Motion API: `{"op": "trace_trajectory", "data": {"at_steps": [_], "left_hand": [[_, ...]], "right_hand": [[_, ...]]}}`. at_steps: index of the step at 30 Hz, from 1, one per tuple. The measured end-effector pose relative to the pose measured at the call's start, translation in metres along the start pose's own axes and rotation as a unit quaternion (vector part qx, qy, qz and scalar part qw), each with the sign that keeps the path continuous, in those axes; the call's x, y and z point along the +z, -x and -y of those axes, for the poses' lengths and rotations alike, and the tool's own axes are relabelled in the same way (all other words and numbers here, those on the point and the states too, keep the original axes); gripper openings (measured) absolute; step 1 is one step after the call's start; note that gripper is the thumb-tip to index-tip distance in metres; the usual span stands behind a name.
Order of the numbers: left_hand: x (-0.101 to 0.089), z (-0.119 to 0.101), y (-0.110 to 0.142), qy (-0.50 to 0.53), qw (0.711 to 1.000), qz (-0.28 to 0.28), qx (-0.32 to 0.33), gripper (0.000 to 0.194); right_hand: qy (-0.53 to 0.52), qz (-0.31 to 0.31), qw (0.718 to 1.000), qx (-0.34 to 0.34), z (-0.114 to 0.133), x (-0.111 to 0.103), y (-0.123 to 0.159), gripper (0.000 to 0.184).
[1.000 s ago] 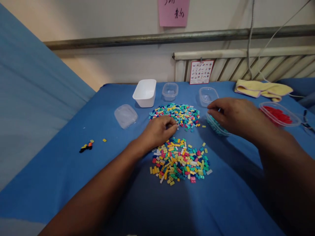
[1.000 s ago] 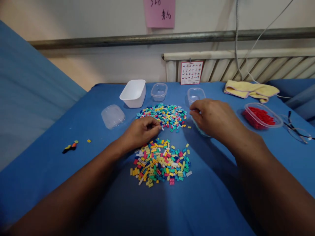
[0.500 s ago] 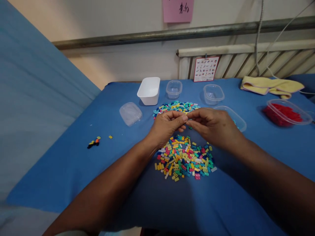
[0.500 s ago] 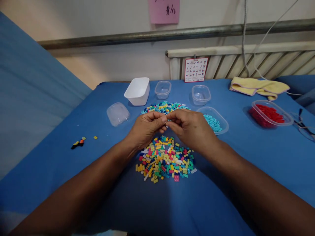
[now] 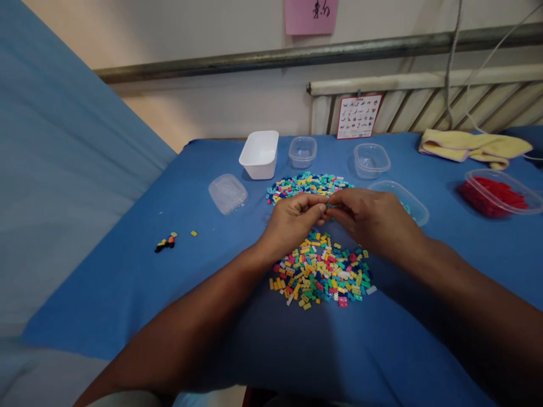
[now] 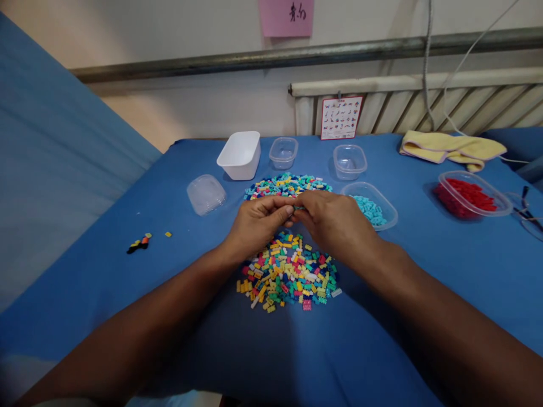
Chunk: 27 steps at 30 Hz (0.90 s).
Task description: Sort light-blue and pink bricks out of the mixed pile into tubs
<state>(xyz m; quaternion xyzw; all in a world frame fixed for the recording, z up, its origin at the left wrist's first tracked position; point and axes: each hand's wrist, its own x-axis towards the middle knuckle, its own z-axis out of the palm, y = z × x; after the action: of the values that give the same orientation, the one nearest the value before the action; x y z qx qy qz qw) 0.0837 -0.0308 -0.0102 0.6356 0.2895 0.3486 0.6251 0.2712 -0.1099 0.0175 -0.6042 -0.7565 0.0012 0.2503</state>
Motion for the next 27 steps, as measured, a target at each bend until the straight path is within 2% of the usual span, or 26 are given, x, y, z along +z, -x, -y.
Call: {"op": "trace_trajectory", "data": {"at_steps": [8,11,14,17,21,23,25,26,27], "left_hand": [[-0.01,-0.001,-0.005,0.152,0.986,0.012,-0.068,0.038],[-0.012,-0.003,-0.005,0.175,0.979,0.015,-0.099,0.041],[-0.011,-0.005,-0.004,0.171,0.98,0.03,-0.1,0.042],[-0.008,-0.005,-0.003,0.152,0.985,0.029,-0.077,0.04],[-0.003,-0.004,-0.001,0.083,0.996,0.022,-0.027,0.04],[-0.003,-0.006,0.001,0.03,0.999,0.001,0.012,0.038],[-0.005,-0.013,0.006,-0.057,0.996,-0.011,0.073,0.03],[-0.006,-0.018,0.01,-0.111,0.988,0.014,0.108,0.026],[-0.006,-0.024,0.016,-0.169,0.973,0.065,0.144,0.024]], "right_hand": [[-0.007,-0.02,0.998,-0.063,0.004,-0.01,-0.001,0.025],[-0.004,-0.009,0.998,-0.067,0.004,-0.012,-0.001,0.028],[-0.004,-0.003,0.998,-0.069,0.005,-0.014,0.0,0.03],[-0.023,0.002,0.998,-0.066,0.008,-0.016,-0.002,0.029],[-0.07,-0.018,0.997,-0.024,0.002,-0.028,-0.005,0.023],[-0.052,-0.03,0.998,0.014,-0.009,-0.039,-0.007,0.024],[0.012,-0.024,0.998,0.061,-0.027,-0.052,-0.006,0.023],[0.055,-0.006,0.995,0.083,-0.037,-0.057,-0.005,0.022],[0.099,0.015,0.989,0.107,-0.047,-0.062,-0.004,0.022]]}}
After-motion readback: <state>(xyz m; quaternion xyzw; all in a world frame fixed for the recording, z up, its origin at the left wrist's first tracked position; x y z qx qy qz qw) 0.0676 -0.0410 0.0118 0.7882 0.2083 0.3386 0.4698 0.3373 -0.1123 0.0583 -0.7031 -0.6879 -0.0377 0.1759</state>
